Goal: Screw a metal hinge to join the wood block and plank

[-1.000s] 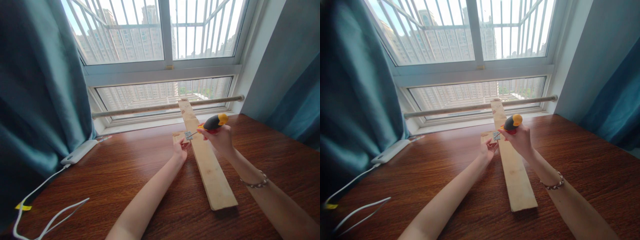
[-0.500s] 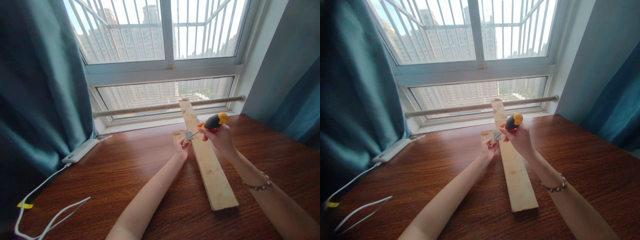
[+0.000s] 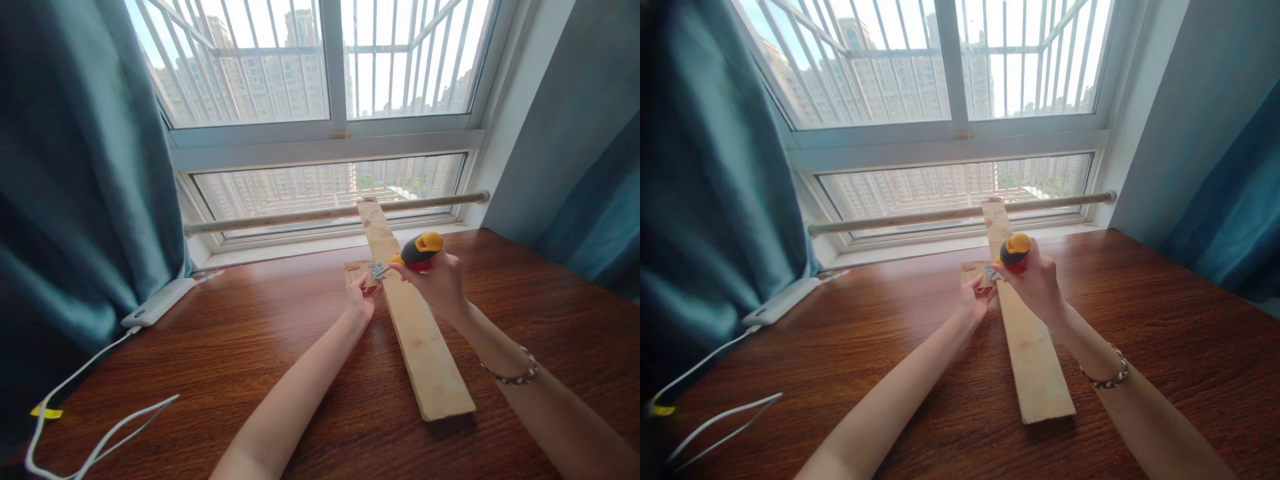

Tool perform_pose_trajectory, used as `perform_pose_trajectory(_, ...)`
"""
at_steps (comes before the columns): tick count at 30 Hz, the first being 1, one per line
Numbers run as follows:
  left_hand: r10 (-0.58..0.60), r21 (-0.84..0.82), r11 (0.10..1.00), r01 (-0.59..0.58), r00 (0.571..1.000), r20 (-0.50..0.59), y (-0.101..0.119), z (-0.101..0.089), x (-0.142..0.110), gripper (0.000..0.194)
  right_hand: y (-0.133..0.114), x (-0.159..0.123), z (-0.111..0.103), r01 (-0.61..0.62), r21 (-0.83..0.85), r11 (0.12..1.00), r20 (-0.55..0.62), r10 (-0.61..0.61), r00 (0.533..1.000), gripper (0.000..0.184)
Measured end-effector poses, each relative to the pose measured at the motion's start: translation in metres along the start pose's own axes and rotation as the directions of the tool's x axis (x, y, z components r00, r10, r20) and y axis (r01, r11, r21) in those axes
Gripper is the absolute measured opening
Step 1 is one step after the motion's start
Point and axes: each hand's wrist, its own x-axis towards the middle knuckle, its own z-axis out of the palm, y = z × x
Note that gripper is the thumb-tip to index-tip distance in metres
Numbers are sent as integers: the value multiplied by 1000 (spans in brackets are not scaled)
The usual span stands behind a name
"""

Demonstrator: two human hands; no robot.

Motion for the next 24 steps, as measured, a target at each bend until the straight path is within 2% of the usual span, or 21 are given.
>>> perform_pose_trajectory(3, 2, 14, 1000, -3, 1000, 11, 0, -2, 1, 7, 6, -2, 4, 60, -120, 991, -69, -69, 995, 30)
perform_pose_trajectory(6, 7, 37, 999, -7, 1000, 9, 0, -2, 1, 7, 7, 0, 4, 40, -42, 998, -48, -42, 998, 29)
perform_pose_trajectory(9, 7, 52, 999, -8, 1000, 9, 1, 0, -1, 7, 2, 4, -1, -46, 153, 987, 124, 27, 992, 30)
perform_pose_trajectory(12, 15, 56, 998, -15, 1000, 0, 1, 2, -2, 7, -5, 8, -6, -158, 314, 936, 297, 61, 953, 33)
perform_pose_trajectory(17, 14, 53, 999, -14, 1000, -4, 0, 2, -1, 8, -7, 14, -13, -295, 481, 825, 380, 107, 919, 40)
perform_pose_trajectory(20, 10, 51, 999, -10, 1000, -7, 0, 2, -1, 7, -2, 16, -15, -269, 339, 901, 344, 147, 928, 39)
perform_pose_trajectory(22, 10, 50, 999, -10, 1000, -14, 0, 2, -1, 5, 4, 15, -14, -191, 151, 970, 236, 152, 960, 32)
perform_pose_trajectory(24, 16, 49, 999, -16, 1000, -12, -1, 2, -1, 5, 10, 14, -9, -127, -13, 992, 107, 128, 986, 29)
